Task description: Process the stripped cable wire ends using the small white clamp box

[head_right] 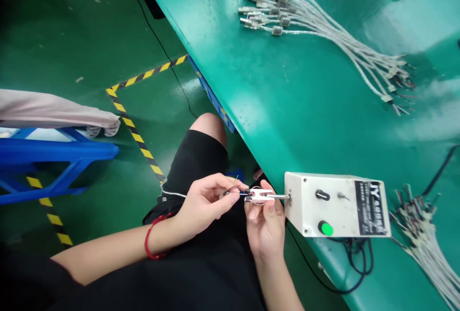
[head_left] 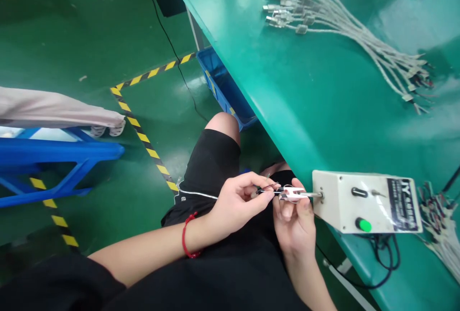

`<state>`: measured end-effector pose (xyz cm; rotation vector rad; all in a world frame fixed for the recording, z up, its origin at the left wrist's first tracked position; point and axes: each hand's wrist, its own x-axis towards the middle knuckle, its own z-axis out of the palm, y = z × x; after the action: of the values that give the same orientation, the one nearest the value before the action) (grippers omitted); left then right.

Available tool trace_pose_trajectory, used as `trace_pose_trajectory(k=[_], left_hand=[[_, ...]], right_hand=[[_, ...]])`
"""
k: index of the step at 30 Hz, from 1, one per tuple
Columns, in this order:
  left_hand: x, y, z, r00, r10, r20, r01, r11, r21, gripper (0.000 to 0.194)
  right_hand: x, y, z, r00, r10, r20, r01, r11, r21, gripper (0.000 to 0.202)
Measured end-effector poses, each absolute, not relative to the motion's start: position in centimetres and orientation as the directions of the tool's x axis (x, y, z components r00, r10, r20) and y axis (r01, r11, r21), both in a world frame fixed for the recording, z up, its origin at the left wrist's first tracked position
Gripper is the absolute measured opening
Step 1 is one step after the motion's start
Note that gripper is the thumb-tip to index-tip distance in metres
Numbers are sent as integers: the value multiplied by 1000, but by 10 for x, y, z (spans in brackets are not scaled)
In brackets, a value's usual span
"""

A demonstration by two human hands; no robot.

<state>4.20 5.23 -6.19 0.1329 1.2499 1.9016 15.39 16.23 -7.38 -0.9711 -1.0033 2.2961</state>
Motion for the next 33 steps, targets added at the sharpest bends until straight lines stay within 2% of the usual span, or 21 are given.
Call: trace_pose_trajectory(k=[9, 17, 23, 25, 27, 28, 30, 32, 33], left_hand=[[42, 55, -64, -652, 681, -334, -588, -176, 790, 11], [43, 55, -65, -673, 677, -297, -532, -165, 830, 8], [44, 54, -64, -663, 687, -297, -527, -147, 837, 9], [44, 53, -64, -660, 689, -299, -529, -145, 836, 10], [44, 53, -65, -662, 688, -298, -523, -139, 841, 10], [44, 53, -65, -664, 685, -298, -519, -136, 844, 10], [44, 53, -66, -669, 681, -296, -511, -133, 849, 11], [45, 53, -67, -669, 682, -295, -510, -132, 850, 13], [45, 53, -68, -668, 683, -296, -510, -130, 850, 14]], right_hand=[[156, 166, -82, -665, 642, -382, -114, -593, -798, 34], [156, 165, -79, -679, 631, -376, -109, -593, -798, 34], [161, 164, -72, -688, 601, -407, 0, -561, -828, 48], [173, 161, -67, -710, 593, -380, 110, -439, -892, 49], [190, 157, -61, -687, 666, -291, 253, -157, -955, 43], [199, 156, -59, -643, 742, -188, 308, 26, -951, 39], [213, 157, -56, -493, 860, 131, 376, 346, -860, 39], [220, 164, -55, -327, 835, 443, 406, 547, -732, 45], [221, 168, -56, -278, 790, 546, 417, 611, -672, 45]])
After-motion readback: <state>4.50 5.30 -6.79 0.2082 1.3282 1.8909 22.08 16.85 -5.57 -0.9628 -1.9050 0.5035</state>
